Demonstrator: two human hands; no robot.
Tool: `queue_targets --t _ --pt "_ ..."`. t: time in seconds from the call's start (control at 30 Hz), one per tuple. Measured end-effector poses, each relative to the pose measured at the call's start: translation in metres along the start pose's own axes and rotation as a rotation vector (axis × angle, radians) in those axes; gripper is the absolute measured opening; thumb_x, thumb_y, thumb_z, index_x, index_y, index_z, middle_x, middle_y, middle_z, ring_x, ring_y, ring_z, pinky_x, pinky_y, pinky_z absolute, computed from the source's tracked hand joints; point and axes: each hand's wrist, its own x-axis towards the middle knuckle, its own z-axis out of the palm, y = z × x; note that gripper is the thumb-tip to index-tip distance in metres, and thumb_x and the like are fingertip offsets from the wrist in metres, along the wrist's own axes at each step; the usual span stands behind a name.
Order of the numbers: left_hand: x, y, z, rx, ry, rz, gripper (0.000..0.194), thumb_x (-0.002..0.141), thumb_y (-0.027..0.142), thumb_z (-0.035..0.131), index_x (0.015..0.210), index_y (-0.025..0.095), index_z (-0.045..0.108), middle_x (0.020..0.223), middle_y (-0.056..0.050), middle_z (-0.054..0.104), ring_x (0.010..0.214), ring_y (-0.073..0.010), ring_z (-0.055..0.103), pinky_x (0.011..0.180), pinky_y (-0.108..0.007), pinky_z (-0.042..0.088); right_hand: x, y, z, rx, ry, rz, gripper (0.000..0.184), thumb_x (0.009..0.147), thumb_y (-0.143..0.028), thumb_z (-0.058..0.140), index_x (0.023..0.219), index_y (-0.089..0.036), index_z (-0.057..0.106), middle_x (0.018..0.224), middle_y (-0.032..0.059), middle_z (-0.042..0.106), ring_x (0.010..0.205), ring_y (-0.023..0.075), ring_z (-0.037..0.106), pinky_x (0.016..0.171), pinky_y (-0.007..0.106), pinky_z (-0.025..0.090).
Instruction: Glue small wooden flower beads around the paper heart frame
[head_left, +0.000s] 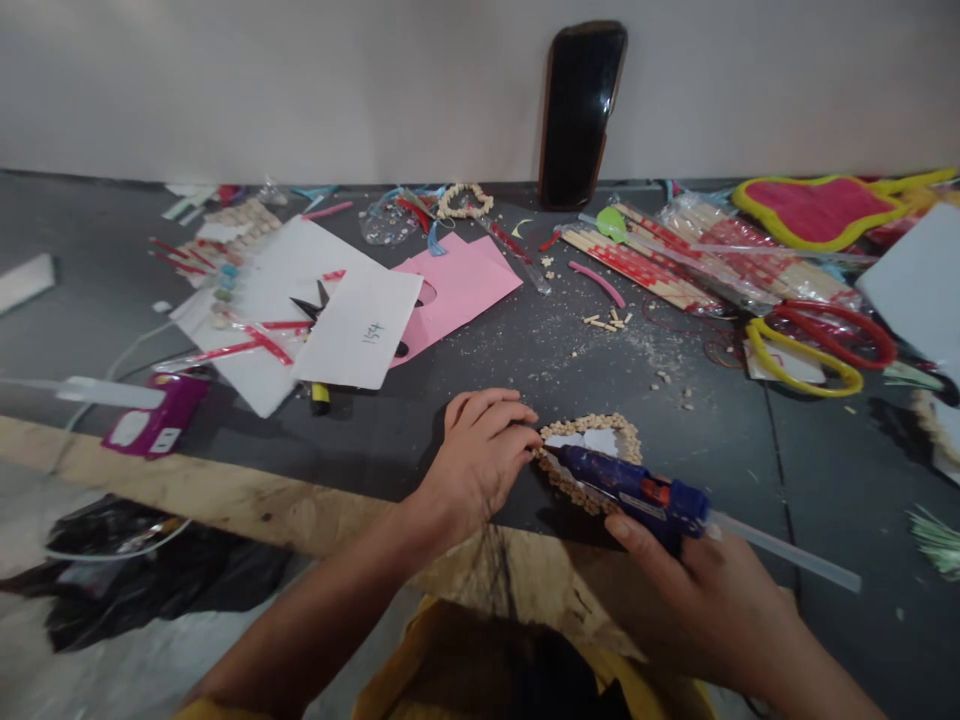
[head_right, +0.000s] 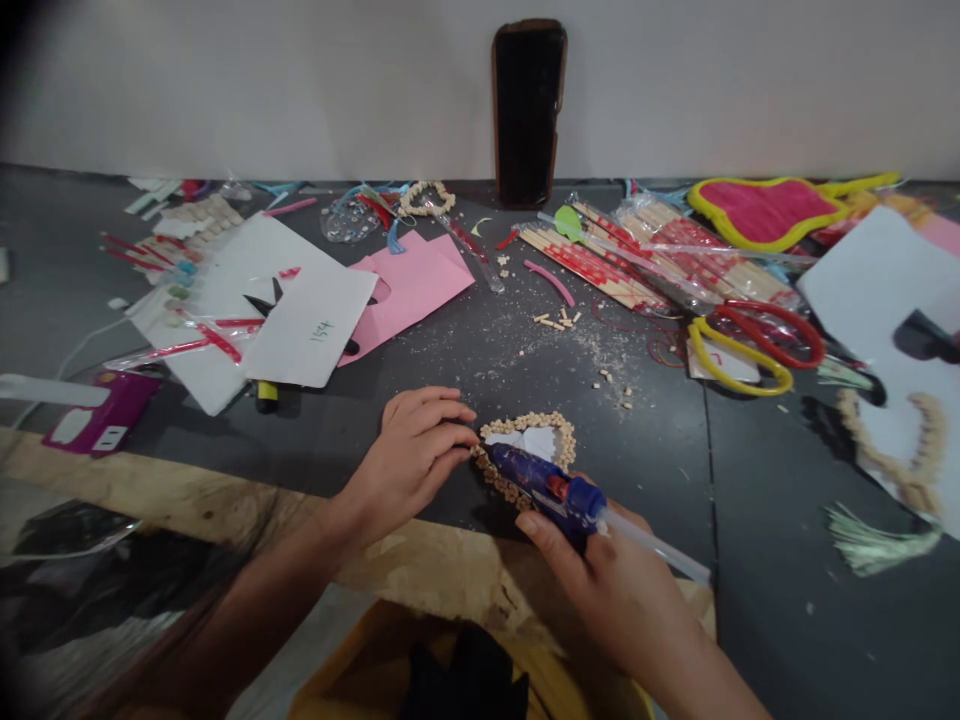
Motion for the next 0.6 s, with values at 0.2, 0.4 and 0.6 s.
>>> queue_targets --t 0.2,0.4,0.6 --pt "-0.001 -0.001 0.002 0.020 0.018 0.005 0.019 0.097 0.024 0.048 0.096 0.025 0.068 0.111 -0.002 0.068 0.123 -0.0238 0.049 0.103 -0.046 0.034 -0.002 0.004 -0.001 -0.022 -0.028 -0.013 0.033 0.090 -0.042 0.045 0.090 -0.028 0.074 0.072 0.0065 0.075 0.075 0.0230 0.072 0.065 0.032 0.056" --pt "0.000 -0.001 0.000 0.040 0.002 0.004 0.021 0.097 0.023 0.047 0.096 0.025 0.068 0.112 -0.002 0.067 0.123 -0.0242 0.049 0.103 -0.046 0.035 -0.002 0.000 0.000 -0.023 -0.034 0.003 0.033 0.092 -0.042 0.044 0.089 -0.028 0.074 0.074 0.0035 0.076 0.074 0.0228 0.073 0.062 0.031 0.056" --pt "-0.001 0.001 -0.001 0.046 0.015 0.015 0.022 0.097 0.021 0.047 0.096 0.025 0.068 0.112 -0.003 0.067 0.123 -0.0243 0.050 0.103 -0.047 0.035 0.011 -0.004 -0.015 0.056 0.180 0.165 0.037 0.089 -0.055 0.050 0.075 -0.026 0.070 0.069 0.0029 0.074 0.065 0.0229 0.070 0.057 0.032 0.055"
